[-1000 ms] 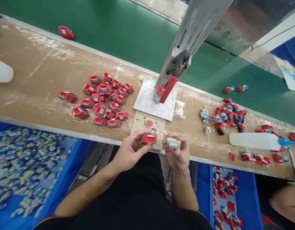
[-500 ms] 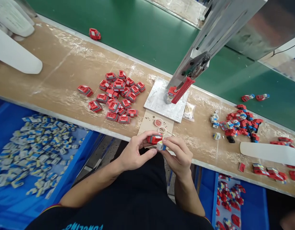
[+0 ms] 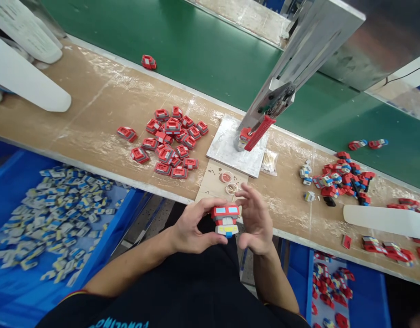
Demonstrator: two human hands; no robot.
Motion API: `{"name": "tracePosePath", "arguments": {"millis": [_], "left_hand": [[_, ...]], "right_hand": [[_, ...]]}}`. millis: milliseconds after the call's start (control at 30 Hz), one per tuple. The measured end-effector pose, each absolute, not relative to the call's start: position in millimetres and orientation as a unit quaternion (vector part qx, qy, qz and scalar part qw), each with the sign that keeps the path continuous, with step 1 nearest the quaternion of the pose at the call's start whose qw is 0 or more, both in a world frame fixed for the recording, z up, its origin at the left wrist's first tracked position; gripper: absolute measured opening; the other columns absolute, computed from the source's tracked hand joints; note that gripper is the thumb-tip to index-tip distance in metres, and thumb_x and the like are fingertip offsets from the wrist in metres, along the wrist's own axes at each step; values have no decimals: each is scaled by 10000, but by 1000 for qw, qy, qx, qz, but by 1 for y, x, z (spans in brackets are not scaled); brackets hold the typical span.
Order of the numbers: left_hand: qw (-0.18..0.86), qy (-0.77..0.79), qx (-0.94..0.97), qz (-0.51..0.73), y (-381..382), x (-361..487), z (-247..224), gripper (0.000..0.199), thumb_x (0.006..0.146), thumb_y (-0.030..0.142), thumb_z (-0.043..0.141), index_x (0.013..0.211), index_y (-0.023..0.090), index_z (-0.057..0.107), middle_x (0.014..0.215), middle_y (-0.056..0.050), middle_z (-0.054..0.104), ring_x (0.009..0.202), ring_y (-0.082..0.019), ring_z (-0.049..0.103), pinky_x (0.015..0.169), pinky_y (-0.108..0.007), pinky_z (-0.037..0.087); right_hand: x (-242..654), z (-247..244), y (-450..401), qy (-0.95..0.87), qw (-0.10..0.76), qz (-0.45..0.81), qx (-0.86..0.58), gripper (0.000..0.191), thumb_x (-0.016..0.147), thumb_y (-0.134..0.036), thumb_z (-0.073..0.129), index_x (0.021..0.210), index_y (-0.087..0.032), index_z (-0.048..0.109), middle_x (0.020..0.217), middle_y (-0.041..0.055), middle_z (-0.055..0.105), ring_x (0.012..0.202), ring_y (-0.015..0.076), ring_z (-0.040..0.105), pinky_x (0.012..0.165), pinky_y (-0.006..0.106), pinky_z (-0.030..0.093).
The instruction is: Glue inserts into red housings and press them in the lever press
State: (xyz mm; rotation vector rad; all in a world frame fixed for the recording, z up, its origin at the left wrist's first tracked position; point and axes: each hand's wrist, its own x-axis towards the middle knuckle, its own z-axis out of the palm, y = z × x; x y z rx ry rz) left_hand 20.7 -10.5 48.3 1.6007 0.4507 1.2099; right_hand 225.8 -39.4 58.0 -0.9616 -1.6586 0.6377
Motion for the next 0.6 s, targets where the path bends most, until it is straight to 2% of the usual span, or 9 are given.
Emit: {"name": "tracePosePath", "arguments": {"millis": [67, 133, 300, 367, 433, 500, 600], "left_hand": [[515, 179, 676, 496, -11, 19, 49, 663, 912, 431, 882, 1487, 223, 625, 1210, -135, 830, 1021, -249, 839, 932, -285, 671], [515, 173, 679, 494, -9, 19, 47, 627, 900, 407, 896, 1452, 224, 661, 1175, -118, 833, 966, -234, 834, 906, -276, 666], [580, 210, 618, 488, 0, 14, 34, 538, 871, 335, 920, 1357, 211, 726, 1184, -134, 838, 1027, -258, 839, 908, -283, 667], [629, 250, 559, 479, 6, 8, 28, 585, 851, 328, 939, 1372, 201, 707, 1198, -156, 842, 1046, -276, 848, 909, -300, 679], [651, 291, 490, 501, 13, 1, 27, 662, 813, 384, 970, 1383, 200, 688, 1208, -168, 846, 1042, -287, 855, 896, -315, 691], [650, 318, 425, 544, 20, -5, 28, 676, 761, 471, 995, 1311, 194, 718, 1160, -156, 859, 1004, -283, 861, 883, -323, 698], [639, 341, 359, 589, 27, -12, 34, 646, 680, 544, 1023, 1155, 186, 770, 1026, -124, 872, 927, -276, 864, 862, -340, 706]], "right_hand": [[226, 59, -42, -697, 507, 333, -382, 711, 952, -741, 645, 1537, -341, 592, 1276, 126, 773, 1138, 293, 779, 863, 416, 696], [223, 58, -44, -700, 502, 344, -374, 588, 973, -686, 662, 1452, -345, 654, 1268, 109, 796, 1146, 293, 792, 933, 429, 687], [228, 59, -29, -708, 471, 362, -381, 537, 1007, -634, 671, 1444, -324, 633, 1318, 116, 771, 1254, 296, 754, 1062, 457, 640], [243, 66, -11, -718, 470, 330, -393, 503, 1013, -627, 675, 1423, -342, 615, 1375, 102, 721, 1313, 281, 704, 1095, 455, 613], [262, 76, 13, -710, 486, 248, -445, 475, 1010, -626, 678, 1387, -346, 605, 1472, 106, 640, 1399, 289, 626, 1078, 461, 607], [278, 83, 40, -711, 457, 186, -501, 457, 1002, -628, 680, 1345, -331, 627, 1519, 123, 598, 1455, 314, 570, 998, 456, 626], [291, 88, 72, -760, 342, 216, -509, 447, 997, -655, 671, 1258, -294, 706, 1373, 127, 690, 1302, 290, 667, 862, 400, 649]]}}
